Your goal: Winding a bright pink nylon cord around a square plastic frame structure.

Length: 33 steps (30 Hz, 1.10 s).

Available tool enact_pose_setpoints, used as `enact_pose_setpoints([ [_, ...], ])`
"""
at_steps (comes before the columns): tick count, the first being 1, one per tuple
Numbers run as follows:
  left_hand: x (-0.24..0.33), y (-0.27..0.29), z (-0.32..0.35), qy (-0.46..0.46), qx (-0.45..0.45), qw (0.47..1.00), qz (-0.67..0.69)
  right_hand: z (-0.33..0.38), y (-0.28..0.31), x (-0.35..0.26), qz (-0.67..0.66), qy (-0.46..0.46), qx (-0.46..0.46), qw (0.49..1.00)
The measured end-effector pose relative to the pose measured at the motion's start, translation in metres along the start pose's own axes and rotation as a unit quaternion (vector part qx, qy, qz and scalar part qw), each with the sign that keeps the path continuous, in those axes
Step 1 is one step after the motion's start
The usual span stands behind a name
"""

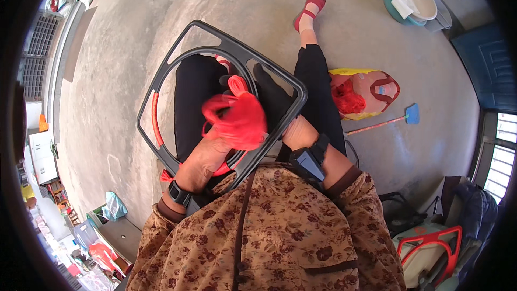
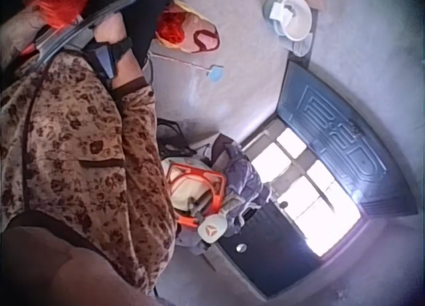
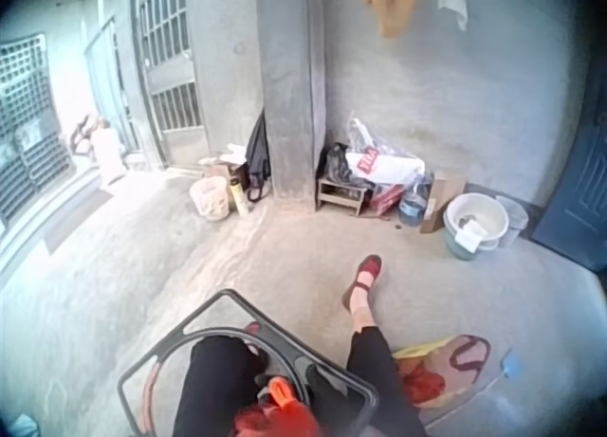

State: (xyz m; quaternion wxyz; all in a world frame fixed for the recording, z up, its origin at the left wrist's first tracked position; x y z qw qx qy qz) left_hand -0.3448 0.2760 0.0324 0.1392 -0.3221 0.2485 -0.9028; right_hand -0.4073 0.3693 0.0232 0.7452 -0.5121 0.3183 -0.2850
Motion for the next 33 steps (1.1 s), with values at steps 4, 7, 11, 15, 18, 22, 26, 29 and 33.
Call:
enact_pose_setpoints([
  [4,0.006,-0.007,-0.005,-0.064,-0.089,0.983,-0.147,0.008,-0.02,-0.012,-0.085,0.0,-0.225,0.97],
  [7,0.001,0.0,-0.006,-0.034,-0.036,0.989,-0.142,0.016,0.019,-0.026,0.158,0.045,-0.079,0.983],
  [11,0.004,-0.002,-0.002,-0.049,-0.022,0.986,-0.155,0.021,0.052,-0.054,0.373,0.178,-0.006,0.91],
  [15,0.015,0.0,0.002,-0.091,-0.01,0.981,-0.174,0.033,0.071,-0.079,0.084,0.222,0.076,0.968],
  [18,0.013,0.009,0.004,-0.044,0.019,0.988,-0.146,0.078,0.085,-0.118,0.121,0.312,0.189,0.923],
  [22,0.014,0.017,0.003,-0.031,0.032,0.994,-0.105,0.145,0.085,-0.157,0.04,0.316,0.061,0.946],
  [26,0.014,0.023,0.001,-0.037,0.049,0.996,-0.066,0.201,0.109,-0.18,0.119,0.305,0.061,0.943],
  [29,0.014,0.023,-0.002,-0.049,0.056,0.996,-0.054,0.224,0.144,-0.186,0.116,0.274,0.147,0.943],
  [33,0.014,0.023,-0.002,-0.035,0.061,0.997,-0.041,0.226,0.186,-0.2,0.234,0.255,0.294,0.891],
])
Point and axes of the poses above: each hand's wrist, its own z-axis away from the middle knuckle, its own y-axis out of the back of the hand, x = y × z, the point moved 6 cm from there along -z, towards the middle knuckle, and after that the axes turned 15 degrees about y, right-handed, at the moved point
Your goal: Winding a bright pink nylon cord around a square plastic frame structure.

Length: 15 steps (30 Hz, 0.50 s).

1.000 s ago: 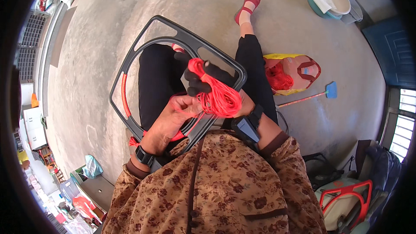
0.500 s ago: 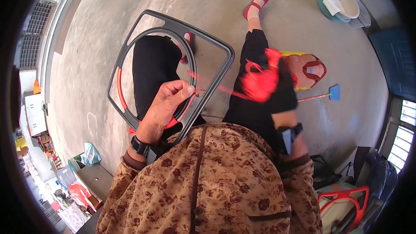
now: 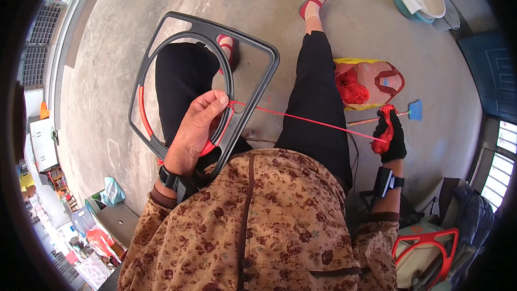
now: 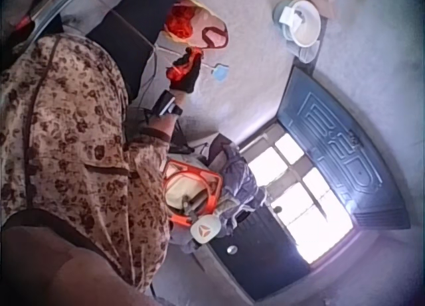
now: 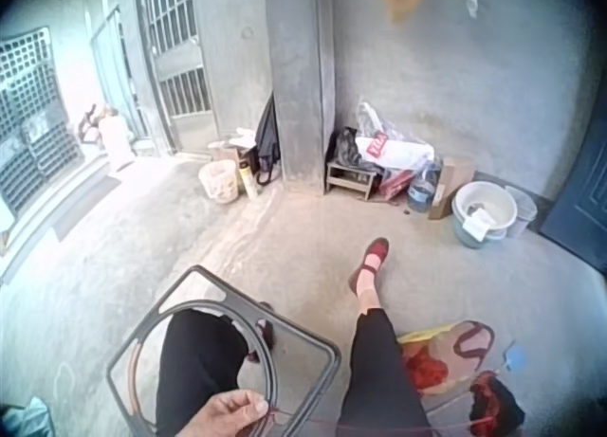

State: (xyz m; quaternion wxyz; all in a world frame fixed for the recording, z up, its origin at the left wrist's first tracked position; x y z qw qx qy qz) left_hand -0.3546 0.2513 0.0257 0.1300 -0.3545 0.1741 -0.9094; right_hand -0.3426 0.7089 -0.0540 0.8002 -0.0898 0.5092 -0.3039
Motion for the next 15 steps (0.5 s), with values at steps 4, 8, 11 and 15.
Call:
enact_pose_setpoints([
  [4,0.0,0.0,0.001,0.021,-0.003,1.0,0.0,-0.027,-0.031,-0.004,0.242,0.146,-0.005,0.959],
  [8,-0.002,-0.007,-0.001,0.027,-0.014,0.999,-0.021,-0.027,-0.149,0.002,0.544,0.451,-0.148,0.692],
  [11,-0.004,-0.015,-0.001,0.036,-0.029,0.998,-0.044,-0.055,-0.23,0.061,0.172,0.255,-0.227,0.924],
  [15,-0.009,-0.026,0.004,0.107,-0.084,0.991,-0.004,-0.03,-0.306,0.126,0.164,0.069,-0.239,0.955],
])
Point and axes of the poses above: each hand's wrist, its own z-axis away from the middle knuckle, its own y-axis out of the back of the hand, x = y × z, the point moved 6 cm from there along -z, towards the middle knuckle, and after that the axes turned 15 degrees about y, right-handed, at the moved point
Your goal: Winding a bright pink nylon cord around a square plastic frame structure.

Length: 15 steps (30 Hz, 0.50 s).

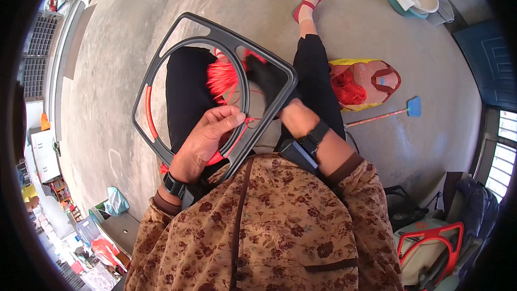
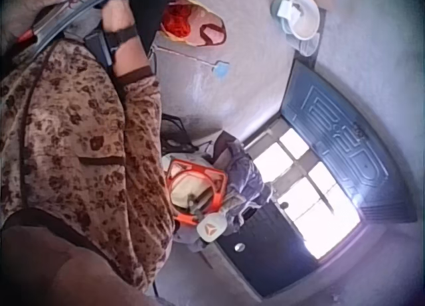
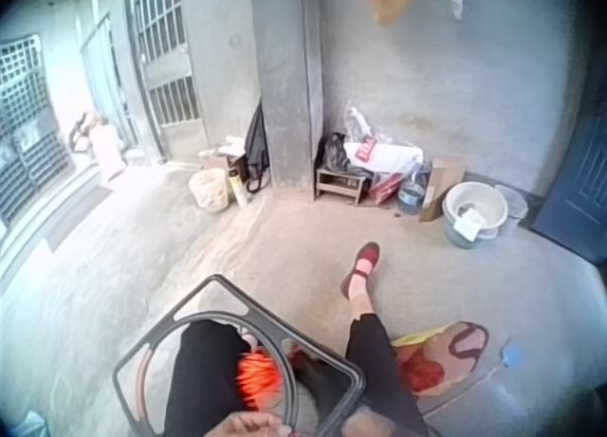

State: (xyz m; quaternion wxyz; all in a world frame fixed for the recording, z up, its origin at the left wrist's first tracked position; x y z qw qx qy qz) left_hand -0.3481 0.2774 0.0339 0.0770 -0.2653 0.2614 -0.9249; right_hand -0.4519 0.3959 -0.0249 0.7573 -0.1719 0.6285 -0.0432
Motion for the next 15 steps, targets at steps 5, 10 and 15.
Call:
enact_pose_setpoints([
  [5,0.008,-0.002,0.002,-0.122,0.007,0.992,-0.013,0.035,-0.043,-0.037,-0.24,-0.017,-0.164,0.957],
  [10,0.001,0.008,-0.007,-0.093,-0.017,0.993,-0.066,0.05,-0.012,-0.03,-0.333,-0.049,-0.218,0.916],
  [15,0.0,0.009,-0.005,-0.109,0.015,0.991,-0.077,0.048,0.025,0.003,-0.437,-0.121,-0.006,0.891],
])
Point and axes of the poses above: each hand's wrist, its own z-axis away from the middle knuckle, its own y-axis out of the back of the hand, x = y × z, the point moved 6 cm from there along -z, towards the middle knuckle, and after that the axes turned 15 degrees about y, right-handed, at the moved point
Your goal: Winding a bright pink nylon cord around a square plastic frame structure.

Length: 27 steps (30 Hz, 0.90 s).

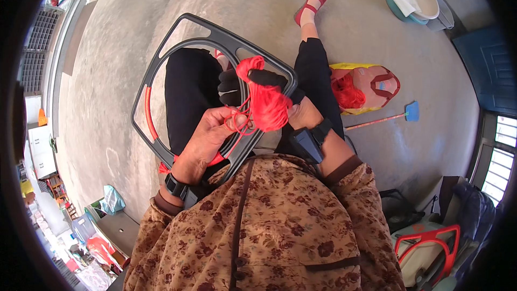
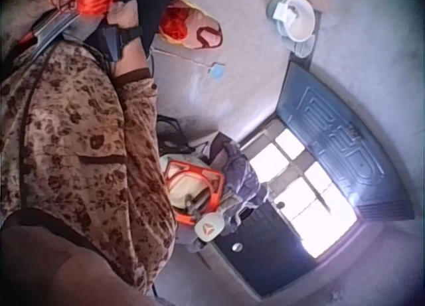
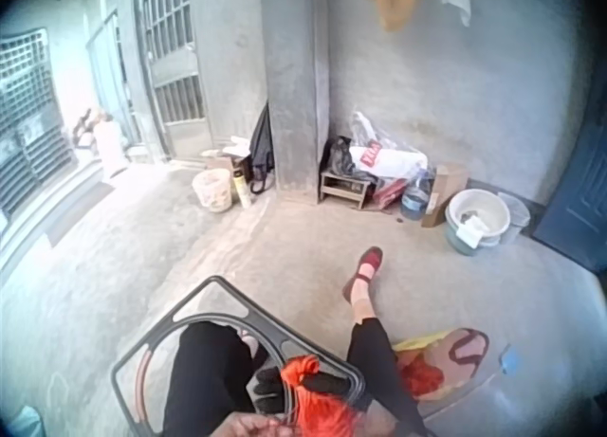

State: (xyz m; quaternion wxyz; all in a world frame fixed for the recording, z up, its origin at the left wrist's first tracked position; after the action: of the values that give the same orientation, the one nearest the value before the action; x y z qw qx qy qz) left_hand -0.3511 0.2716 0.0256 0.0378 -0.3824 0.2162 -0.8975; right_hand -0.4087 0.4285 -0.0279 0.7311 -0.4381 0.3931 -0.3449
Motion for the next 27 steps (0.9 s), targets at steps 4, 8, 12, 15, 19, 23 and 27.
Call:
enact_pose_setpoints([
  [4,0.01,0.0,0.006,-0.018,0.007,0.999,-0.046,-0.007,0.006,-0.026,0.22,0.165,0.067,0.959],
  [8,0.011,0.004,0.005,-0.011,0.03,0.999,-0.043,-0.013,-0.01,-0.051,0.064,0.137,-0.132,0.98],
  [12,0.006,0.011,0.003,0.031,0.048,0.998,0.014,0.059,0.052,-0.128,0.123,0.211,0.059,0.968],
  [15,0.006,0.016,0.003,0.033,0.061,0.997,0.027,0.112,0.083,-0.163,0.064,0.211,0.08,0.972],
  [19,0.008,0.017,0.001,0.001,0.052,0.997,0.06,0.142,0.109,-0.186,0.183,0.108,0.092,0.973],
  [23,0.005,0.02,0.0,-0.004,0.084,0.994,0.064,0.147,0.135,-0.192,0.263,0.083,0.133,0.952],
  [27,0.003,0.023,0.0,0.022,0.072,0.994,0.076,0.122,0.144,-0.187,0.305,0.168,0.201,0.916],
])
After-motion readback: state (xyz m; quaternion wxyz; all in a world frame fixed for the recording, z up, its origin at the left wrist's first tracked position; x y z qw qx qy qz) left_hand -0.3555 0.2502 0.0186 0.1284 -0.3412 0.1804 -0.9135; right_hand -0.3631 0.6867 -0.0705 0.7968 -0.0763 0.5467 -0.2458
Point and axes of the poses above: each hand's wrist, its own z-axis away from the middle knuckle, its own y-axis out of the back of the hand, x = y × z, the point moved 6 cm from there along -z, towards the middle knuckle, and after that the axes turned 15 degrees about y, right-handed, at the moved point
